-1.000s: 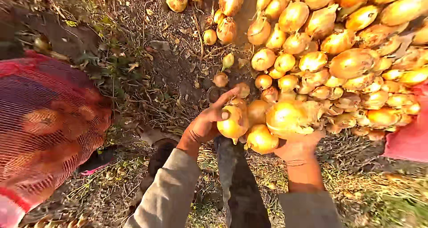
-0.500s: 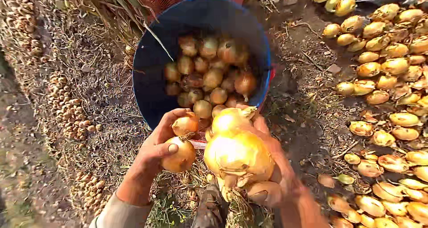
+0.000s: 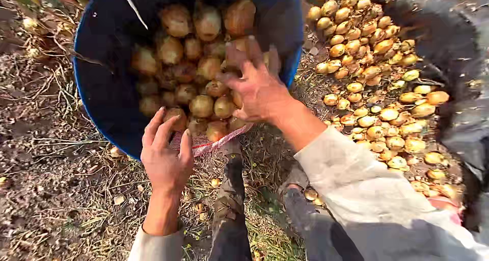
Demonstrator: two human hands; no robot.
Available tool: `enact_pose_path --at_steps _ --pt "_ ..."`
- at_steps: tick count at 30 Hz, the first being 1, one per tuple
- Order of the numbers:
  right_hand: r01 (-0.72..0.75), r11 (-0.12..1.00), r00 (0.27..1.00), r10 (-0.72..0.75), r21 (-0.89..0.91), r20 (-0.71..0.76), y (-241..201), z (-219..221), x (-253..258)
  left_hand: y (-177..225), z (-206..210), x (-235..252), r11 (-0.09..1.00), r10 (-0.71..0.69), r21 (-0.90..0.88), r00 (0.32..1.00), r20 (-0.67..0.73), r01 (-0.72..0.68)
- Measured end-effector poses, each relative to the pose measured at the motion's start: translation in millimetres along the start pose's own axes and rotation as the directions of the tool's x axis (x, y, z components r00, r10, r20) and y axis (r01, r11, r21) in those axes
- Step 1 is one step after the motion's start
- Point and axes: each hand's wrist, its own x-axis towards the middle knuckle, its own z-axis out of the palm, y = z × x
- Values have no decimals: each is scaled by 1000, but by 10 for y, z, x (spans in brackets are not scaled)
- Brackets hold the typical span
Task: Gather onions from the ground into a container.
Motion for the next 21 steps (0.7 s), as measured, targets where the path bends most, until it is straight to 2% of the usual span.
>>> enact_pose_path --at_steps 1,2,3,4,5,6,7,8,9,10,11,12,13,14,15,18,20,21 --pt "-4 996 980 22 93 -196 -86 39 -254 94 87 -252 980 122 -147 990 -69 -131" --pt "-23 976 919 105 216 -379 -200 76 -552 189 223 -496 927 197 -299 973 -118 -224" --pt "-39 927 844 231 374 -483 -360 123 -901 282 403 -747 870 223 -423 968 -118 -252" --pt "-56 843 778 372 535 -506 -535 223 -1298 376 625 -994 827 219 -518 974 -61 -219" --pt "-94 738 716 517 668 -470 -695 406 -1728 457 871 -1238 807 205 -575 977 58 -135" --pt "-163 608 655 656 777 -376 -841 646 -2180 512 1133 -1467 812 185 -583 959 214 -26" --pt "-265 459 582 777 848 -239 -944 912 -2622 557 1415 -1651 840 154 -535 905 397 92" --pt "-380 289 499 864 879 -68 -992 1166 -3054 618 1713 -1775 879 106 -431 801 589 201" --pt "-486 106 401 909 867 114 -992 1402 -3486 708 2033 -1859 918 43 -289 657 752 271" --pt "-568 -71 298 911 820 286 -951 1619 -3916 830 2382 -1922 948 -13 -150 507 862 280" --pt "-624 -210 206 885 752 418 -869 1828 -4336 969 2757 -1976 971 -46 -50 389 920 233" --pt "-659 -299 136 856 691 499 -767 2040 -4742 1129 3130 -2026 987 -58 8 309 949 162" --pt "-683 -348 79 839 642 538 -657 2258 -5138 1296 3495 -2079 996 -52 30 266 963 86" --pt "-702 -371 30 837 608 546 -503 2493 -5517 1475 3857 -2117 999 -27 21 261 965 28" --pt "-722 -385 -11 837 575 547 -286 2736 -5874 1668 4225 -2124 1000 15 -10 292 956 -20" --pt "-732 -530 -200 767 427 609 478 3403 -6810 2318 5301 -2105 975 147 -50 461 875 -215" --pt "-635 -640 -325 729 432 603 915 3954 -7327 2724 5950 -2145 930 245 -59 493 835 -363" --pt "-522 -720 -392 679 457 621 1096 4236 -7518 2918 6225 -2244 910 270 -55 485 832 -411"
